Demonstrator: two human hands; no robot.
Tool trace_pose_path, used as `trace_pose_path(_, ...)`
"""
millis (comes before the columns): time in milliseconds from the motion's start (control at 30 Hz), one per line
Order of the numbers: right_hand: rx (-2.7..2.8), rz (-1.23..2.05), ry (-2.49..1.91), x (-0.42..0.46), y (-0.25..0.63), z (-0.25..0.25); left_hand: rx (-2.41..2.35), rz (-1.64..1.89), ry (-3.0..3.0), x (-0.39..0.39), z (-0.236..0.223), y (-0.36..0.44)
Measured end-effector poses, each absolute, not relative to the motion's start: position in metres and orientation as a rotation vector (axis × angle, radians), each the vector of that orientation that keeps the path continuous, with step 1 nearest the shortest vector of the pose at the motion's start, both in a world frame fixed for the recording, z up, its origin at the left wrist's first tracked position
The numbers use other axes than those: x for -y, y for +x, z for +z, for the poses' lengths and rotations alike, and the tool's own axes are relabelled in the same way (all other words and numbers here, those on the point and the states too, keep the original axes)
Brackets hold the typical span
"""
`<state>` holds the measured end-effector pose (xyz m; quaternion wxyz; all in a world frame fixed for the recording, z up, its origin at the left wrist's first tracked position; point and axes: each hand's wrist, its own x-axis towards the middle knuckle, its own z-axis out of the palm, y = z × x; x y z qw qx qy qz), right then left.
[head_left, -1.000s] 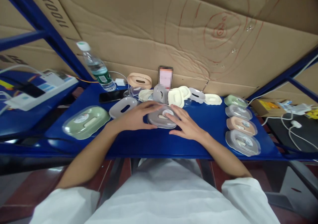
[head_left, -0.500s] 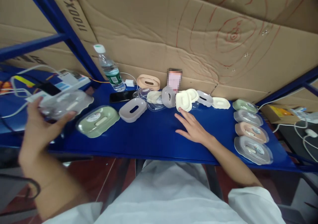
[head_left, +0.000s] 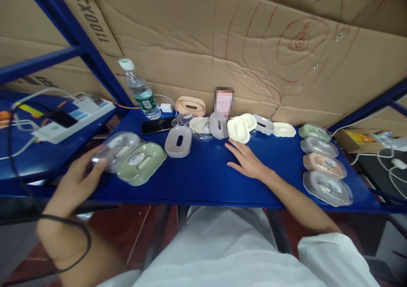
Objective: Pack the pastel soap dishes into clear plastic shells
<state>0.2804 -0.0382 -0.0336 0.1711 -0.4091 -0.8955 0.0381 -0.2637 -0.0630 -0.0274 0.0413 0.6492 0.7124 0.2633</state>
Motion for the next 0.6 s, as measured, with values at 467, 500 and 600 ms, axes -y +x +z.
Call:
trace_pose_path(467,2.385,-0.234,-1.786,0.035,0.292,-0.013,-1.876,0.758,2.618,0.046,-0.003,-0.030)
trace_pose_path(500,2.430,-0.219,-1.802,0.037,0.296,-0.007,-1.911,0.658,2.618,0.043,-0.009,-0.023)
trace_pose_path(600,2.565,-0.105,-1.775,0.043,0.315,0.007,-1.894,0.459,2.645,0.045,-0.028,-0.020)
